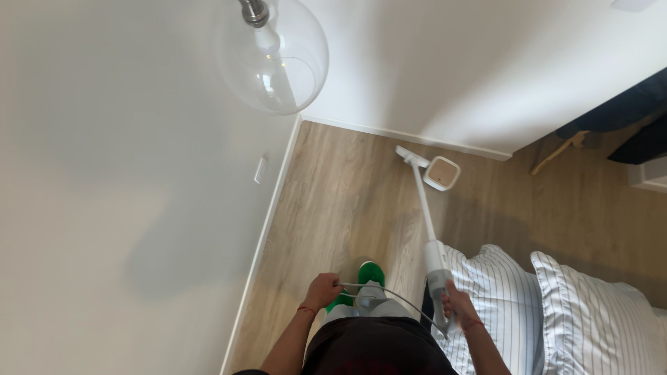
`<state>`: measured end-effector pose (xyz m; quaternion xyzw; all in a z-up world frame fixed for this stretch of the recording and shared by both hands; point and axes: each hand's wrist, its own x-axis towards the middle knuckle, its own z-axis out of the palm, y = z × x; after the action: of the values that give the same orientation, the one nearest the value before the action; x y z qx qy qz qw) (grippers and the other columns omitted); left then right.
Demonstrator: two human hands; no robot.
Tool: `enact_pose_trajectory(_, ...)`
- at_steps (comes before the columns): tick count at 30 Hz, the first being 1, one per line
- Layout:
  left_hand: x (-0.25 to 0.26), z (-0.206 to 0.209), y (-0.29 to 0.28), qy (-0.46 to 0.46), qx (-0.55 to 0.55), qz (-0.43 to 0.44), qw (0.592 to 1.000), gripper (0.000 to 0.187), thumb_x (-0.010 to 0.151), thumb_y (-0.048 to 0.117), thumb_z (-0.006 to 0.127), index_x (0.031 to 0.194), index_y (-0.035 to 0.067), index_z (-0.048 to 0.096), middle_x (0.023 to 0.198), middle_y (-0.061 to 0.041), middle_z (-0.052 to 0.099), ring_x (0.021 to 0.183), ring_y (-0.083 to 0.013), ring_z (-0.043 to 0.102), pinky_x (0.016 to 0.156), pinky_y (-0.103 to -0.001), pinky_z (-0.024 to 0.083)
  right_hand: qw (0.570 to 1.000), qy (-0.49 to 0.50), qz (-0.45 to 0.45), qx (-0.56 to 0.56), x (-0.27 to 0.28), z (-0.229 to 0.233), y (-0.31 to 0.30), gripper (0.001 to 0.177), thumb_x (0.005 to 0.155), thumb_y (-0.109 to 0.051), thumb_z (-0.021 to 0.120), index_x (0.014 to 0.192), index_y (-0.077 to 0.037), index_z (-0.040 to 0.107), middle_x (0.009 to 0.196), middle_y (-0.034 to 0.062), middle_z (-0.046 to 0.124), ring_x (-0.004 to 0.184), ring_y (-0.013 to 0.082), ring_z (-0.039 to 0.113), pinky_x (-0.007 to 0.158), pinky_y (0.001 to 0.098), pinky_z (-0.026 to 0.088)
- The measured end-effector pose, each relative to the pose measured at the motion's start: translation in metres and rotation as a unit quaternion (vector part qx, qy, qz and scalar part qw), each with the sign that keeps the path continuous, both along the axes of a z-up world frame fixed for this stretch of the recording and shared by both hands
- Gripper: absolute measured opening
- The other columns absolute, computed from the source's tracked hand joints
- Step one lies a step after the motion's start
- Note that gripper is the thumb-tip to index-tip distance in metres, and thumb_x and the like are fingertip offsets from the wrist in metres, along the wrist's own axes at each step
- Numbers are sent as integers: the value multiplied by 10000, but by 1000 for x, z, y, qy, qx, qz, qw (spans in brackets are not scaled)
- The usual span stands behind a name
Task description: The person vacuums the floor of a bedroom using a handheld vacuum cleaner, moving across the area around the bed and nightstands. The person also pushes a small bedside table to clean the floor underneath it.
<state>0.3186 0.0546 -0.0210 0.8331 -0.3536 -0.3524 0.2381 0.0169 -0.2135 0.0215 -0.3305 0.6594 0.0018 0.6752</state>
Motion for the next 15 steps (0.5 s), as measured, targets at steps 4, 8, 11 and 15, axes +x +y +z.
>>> enact_pose_trajectory(4,-6,-2,-16,-20,1,-41,999,248,824,286,707,773,46,672,838,-169,691,834,-391,666,733,-475,530,1000,13,-18,-12,-28,8,-3,620,1006,-572,544,866,29,596,625,6,456,467,117,355,428,301,318)
enact_pose_trajectory(8,-9,-3,-20,-44,1,-77,996,206,793,269,708,776,65,686,858,-166,700,866,-391,669,753,-485,538,999,17,-51,-5,-42,11,-11,604,1016,-550,554,872,36,570,638,20,451,481,124,358,443,307,308)
enact_pose_trajectory(11,-8,0,-10,-76,25,-101,992,246,810,320,727,790,76,702,877,-170,706,895,-393,671,778,-495,536,998,12,-64,-12,-48,11,-19,581,1021,-526,546,855,30,560,646,33,454,487,142,371,452,327,313)
enact_pose_trajectory(15,-11,5,16,-87,114,-80,986,341,866,433,721,835,93,725,932,-168,723,946,-384,677,817,-494,537,998,-2,-41,-39,-50,8,-38,555,1033,-478,542,843,43,578,647,54,455,503,168,402,479,353,346)
